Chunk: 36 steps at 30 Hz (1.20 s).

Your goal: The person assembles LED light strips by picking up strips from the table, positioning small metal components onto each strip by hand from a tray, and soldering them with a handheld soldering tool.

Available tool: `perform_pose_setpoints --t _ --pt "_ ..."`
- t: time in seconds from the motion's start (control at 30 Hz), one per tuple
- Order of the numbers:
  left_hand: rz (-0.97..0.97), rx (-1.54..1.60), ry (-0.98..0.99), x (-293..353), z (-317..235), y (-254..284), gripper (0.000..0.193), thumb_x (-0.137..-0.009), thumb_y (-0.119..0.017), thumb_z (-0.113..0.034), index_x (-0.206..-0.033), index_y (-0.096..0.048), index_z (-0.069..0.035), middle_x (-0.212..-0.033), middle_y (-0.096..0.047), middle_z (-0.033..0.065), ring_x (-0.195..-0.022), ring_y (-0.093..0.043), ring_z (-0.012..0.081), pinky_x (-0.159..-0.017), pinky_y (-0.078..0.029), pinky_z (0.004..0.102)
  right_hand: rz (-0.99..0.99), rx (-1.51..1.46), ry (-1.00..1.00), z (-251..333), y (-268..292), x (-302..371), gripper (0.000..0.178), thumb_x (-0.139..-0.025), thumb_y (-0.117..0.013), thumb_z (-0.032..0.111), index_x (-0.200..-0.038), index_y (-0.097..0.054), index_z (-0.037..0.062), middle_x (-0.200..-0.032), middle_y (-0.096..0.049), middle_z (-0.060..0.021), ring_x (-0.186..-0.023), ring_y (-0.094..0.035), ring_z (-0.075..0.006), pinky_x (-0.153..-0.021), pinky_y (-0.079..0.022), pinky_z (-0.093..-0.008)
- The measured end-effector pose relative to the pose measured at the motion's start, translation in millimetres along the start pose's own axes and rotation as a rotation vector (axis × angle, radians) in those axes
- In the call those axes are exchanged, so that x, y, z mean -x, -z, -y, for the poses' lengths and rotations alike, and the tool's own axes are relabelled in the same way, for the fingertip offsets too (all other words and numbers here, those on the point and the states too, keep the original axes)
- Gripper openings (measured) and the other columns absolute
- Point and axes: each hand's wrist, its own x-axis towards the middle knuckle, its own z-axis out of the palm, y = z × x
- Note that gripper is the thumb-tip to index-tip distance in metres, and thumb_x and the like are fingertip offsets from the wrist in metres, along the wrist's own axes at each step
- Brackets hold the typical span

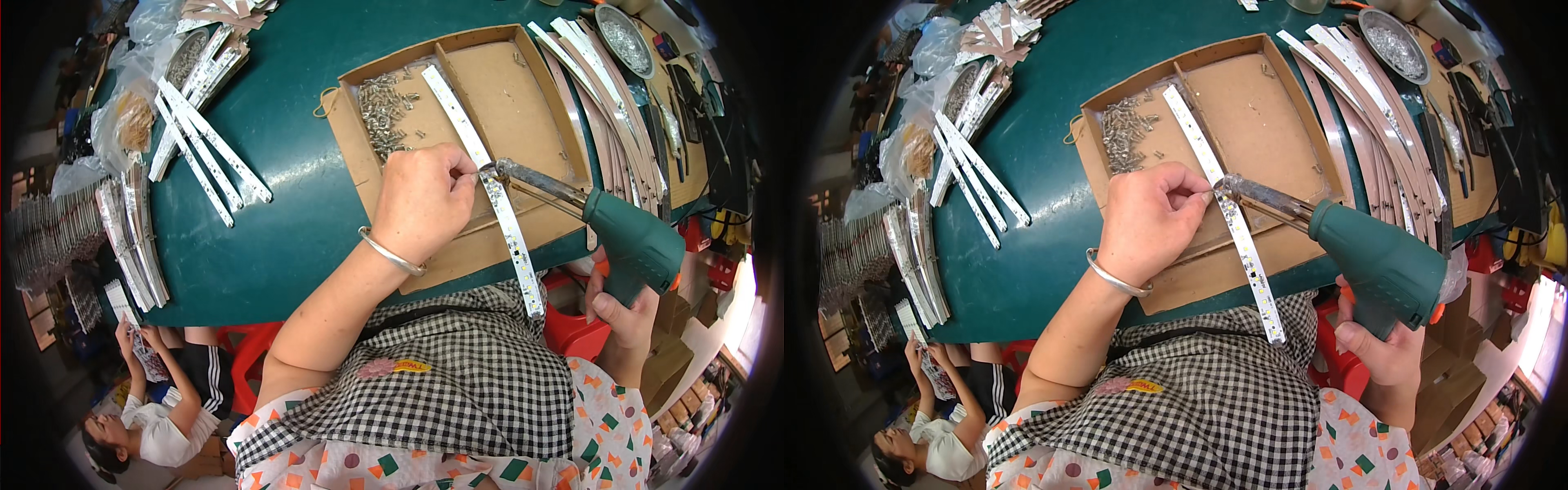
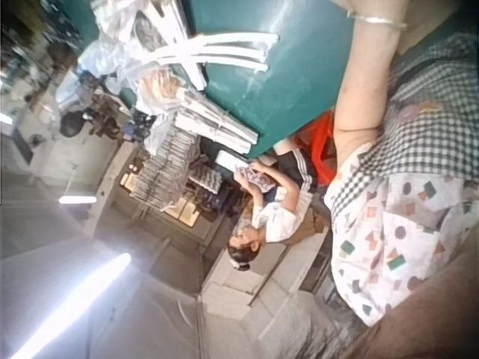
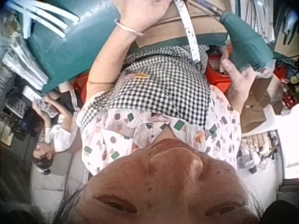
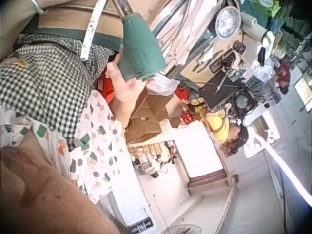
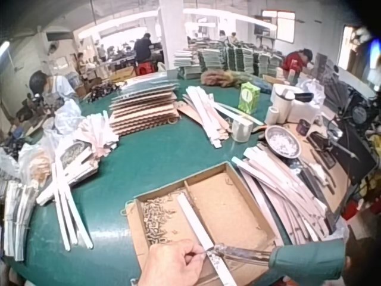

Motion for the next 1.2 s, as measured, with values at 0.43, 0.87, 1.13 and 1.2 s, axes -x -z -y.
perform_pose_setpoints --t 0.43,0.87,1.13,1.2 --pt "-0.014 -0.001 -0.007 0.4 0.6 -0.4 0.007 -0.077 -0.069 -0.004 -0.083 -0.071 0.001 -0.071 -0.07 0.0104 -0.059 -0.066 0.013 -0.058 -0.053 0.0257 -0.125 -0.004 0.116 6.4 -16.5 -11.3 0.079 -0.071 -0.084 0.023 -0.128 -0.041 -0.0111 -0.089 -0.057 -0.0149 -0.05 -0.052 -0.0148 -0.036 -0.043 -0.0246" --pt "-0.042 -0.114 -0.104 5.5 -3.8 0.8 0.007 -0.078 -0.069 -0.003 -0.085 -0.071 0.0 -0.073 -0.071 0.0127 -0.062 -0.069 0.0187 -0.059 -0.054 0.0277 0.1 0.295 0.227 -52.0 -16.0 -6.3 0.062 -0.077 -0.07 -0.003 -0.133 -0.043 -0.0015 -0.087 -0.053 -0.006 -0.076 -0.056 -0.0164 -0.067 -0.047 -0.0269" --pt "-0.093 -0.182 -0.174 16.5 -13.8 14.9 0.012 -0.074 -0.071 0.001 -0.086 -0.069 0.0 -0.075 -0.067 0.0128 -0.063 -0.066 0.0209 -0.058 -0.052 0.0312 -0.045 0.479 0.371 -46.9 -35.9 -18.1 0.027 -0.07 -0.078 0.005 -0.093 -0.065 0.0016 -0.075 -0.065 -0.0062 -0.064 -0.064 -0.0178 -0.06 -0.051 -0.029" --pt "-0.111 -0.196 -0.179 19.5 -14.2 19.4 0.012 -0.073 -0.071 0.001 -0.085 -0.068 -0.001 -0.074 -0.066 0.0118 -0.063 -0.065 0.0213 -0.058 -0.052 0.0316 -0.042 0.513 0.373 -49.9 -33.8 -21.2 0.026 -0.07 -0.078 0.005 -0.092 -0.065 0.0016 -0.075 -0.065 -0.0062 -0.064 -0.064 -0.0178 -0.06 -0.051 -0.0289"
